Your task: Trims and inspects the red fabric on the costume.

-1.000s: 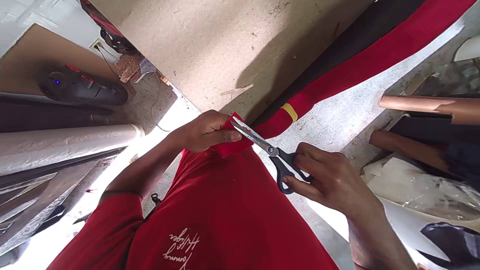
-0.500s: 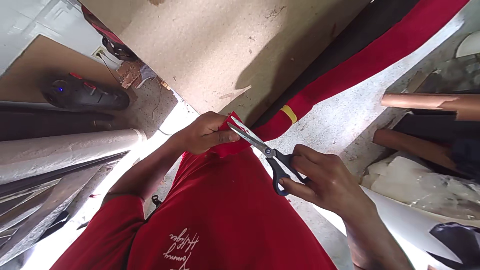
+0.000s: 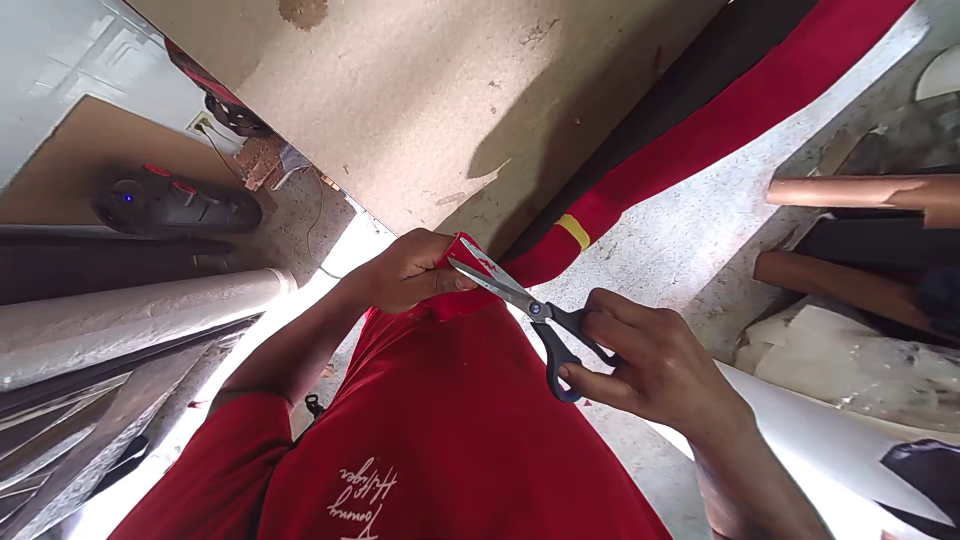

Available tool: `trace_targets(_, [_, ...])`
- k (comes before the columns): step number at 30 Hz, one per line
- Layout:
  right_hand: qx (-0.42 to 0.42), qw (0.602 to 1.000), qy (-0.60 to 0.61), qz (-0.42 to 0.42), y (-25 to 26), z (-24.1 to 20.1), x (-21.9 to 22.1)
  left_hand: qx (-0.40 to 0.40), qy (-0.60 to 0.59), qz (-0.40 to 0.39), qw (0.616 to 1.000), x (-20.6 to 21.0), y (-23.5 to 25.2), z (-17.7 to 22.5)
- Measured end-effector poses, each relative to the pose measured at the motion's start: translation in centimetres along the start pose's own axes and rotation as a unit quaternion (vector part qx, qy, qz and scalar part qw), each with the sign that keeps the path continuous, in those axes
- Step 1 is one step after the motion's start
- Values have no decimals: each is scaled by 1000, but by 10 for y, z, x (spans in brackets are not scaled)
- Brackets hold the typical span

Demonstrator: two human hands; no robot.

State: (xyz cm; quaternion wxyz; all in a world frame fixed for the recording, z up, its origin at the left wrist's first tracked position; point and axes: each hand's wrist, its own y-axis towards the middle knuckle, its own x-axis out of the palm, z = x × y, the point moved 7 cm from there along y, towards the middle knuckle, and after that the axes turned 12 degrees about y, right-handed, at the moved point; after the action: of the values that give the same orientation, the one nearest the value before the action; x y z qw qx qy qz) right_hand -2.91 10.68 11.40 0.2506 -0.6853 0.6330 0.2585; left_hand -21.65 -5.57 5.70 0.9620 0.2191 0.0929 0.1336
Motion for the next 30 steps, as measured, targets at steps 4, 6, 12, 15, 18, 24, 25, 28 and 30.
trace_targets(4, [-7, 1000, 17, 2, 1, -5, 0, 8, -4, 11, 1000, -3, 3, 4])
trace_targets(6, [-6, 1000, 30, 2, 1, -4, 0, 12, -11, 15, 1000, -3, 4, 4])
trace_targets(12, [-6, 1000, 26, 5, 5, -6, -2, 17, -14, 5, 1000, -7, 8, 6])
trace_targets(15, [-7, 999, 35, 0, 7, -7, -3, 18, -22, 10, 1000, -8, 8, 4])
trace_targets(18, [-4, 999, 43, 8, 10, -7, -2, 22, -31, 14, 999, -9, 9, 5])
trace_targets(24, [-2, 1000, 29, 0, 14, -13, -5, 24, -42, 2, 999, -15, 9, 2])
trace_targets(25, [-1, 1000, 31, 0, 15, -13, -5, 25, -44, 1, 999, -15, 9, 2])
trace_targets(28, [0, 999, 36, 6, 19, -14, -4, 24, -52, 6, 998, -17, 9, 2])
trace_targets(30, [0, 999, 39, 14, 20, -14, -2, 22, -58, 14, 998, -20, 9, 2])
